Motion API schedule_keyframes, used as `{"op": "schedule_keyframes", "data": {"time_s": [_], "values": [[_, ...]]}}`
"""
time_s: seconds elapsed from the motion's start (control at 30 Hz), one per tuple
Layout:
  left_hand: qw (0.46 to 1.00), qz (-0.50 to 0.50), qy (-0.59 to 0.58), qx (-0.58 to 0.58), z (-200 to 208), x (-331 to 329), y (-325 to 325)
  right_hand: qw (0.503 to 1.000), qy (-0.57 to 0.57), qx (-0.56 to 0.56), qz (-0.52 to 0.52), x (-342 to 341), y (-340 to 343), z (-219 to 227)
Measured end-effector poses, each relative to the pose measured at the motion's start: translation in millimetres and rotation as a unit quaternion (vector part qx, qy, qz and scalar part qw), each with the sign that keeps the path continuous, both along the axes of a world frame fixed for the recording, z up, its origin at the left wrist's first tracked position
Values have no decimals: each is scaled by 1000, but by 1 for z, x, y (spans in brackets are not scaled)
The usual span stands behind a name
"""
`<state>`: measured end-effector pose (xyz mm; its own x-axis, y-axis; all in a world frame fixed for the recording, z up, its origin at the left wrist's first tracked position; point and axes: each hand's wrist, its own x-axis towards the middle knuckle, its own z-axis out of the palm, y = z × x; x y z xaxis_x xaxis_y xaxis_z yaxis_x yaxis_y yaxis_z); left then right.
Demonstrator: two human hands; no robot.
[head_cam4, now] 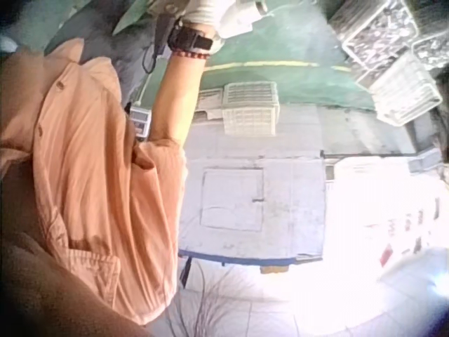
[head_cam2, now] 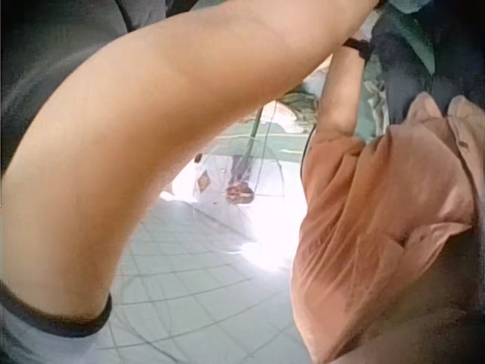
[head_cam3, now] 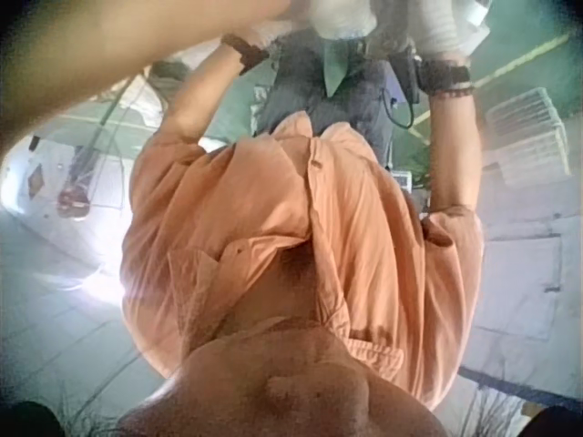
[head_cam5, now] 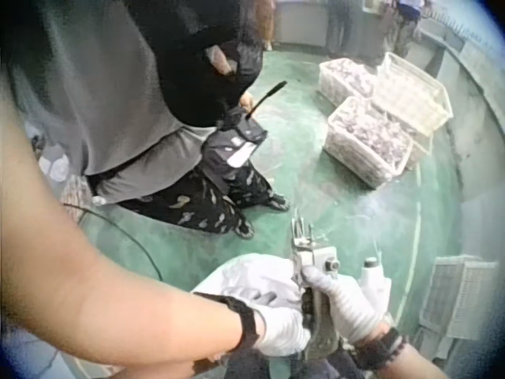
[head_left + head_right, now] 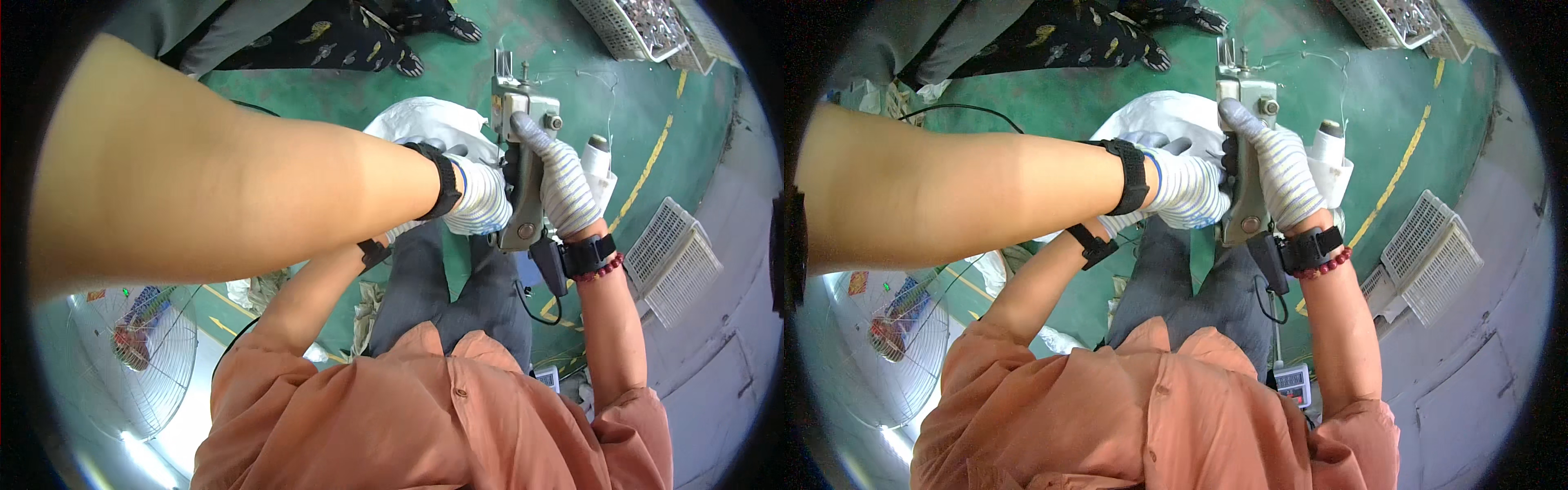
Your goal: Sealing bags of small plastic/metal parts using a handheld industrial heat sealer or sewing machine.
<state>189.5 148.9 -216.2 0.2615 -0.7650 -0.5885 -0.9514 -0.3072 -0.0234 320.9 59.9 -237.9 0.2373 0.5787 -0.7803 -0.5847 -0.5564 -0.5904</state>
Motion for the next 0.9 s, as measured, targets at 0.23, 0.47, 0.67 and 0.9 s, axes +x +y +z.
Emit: {"op": "schedule_keyframes", "data": {"time_s": [0.23, 0.47, 0.67, 0.9], "values": [[999, 11, -42, -20, 15, -17, 11, 1000, 8, 5, -23, -6, 4, 3], [942, -83, -316, 75, -27, -69, 20, 1000, -23, 5, 12, -1, -2, 2], [751, 612, -205, -136, -101, -145, -3, 994, -65, 61, 59, -15, -9, -1], [554, 776, -151, -261, -120, -168, 7, 992, -97, 74, 36, -14, -72, -35]]}}
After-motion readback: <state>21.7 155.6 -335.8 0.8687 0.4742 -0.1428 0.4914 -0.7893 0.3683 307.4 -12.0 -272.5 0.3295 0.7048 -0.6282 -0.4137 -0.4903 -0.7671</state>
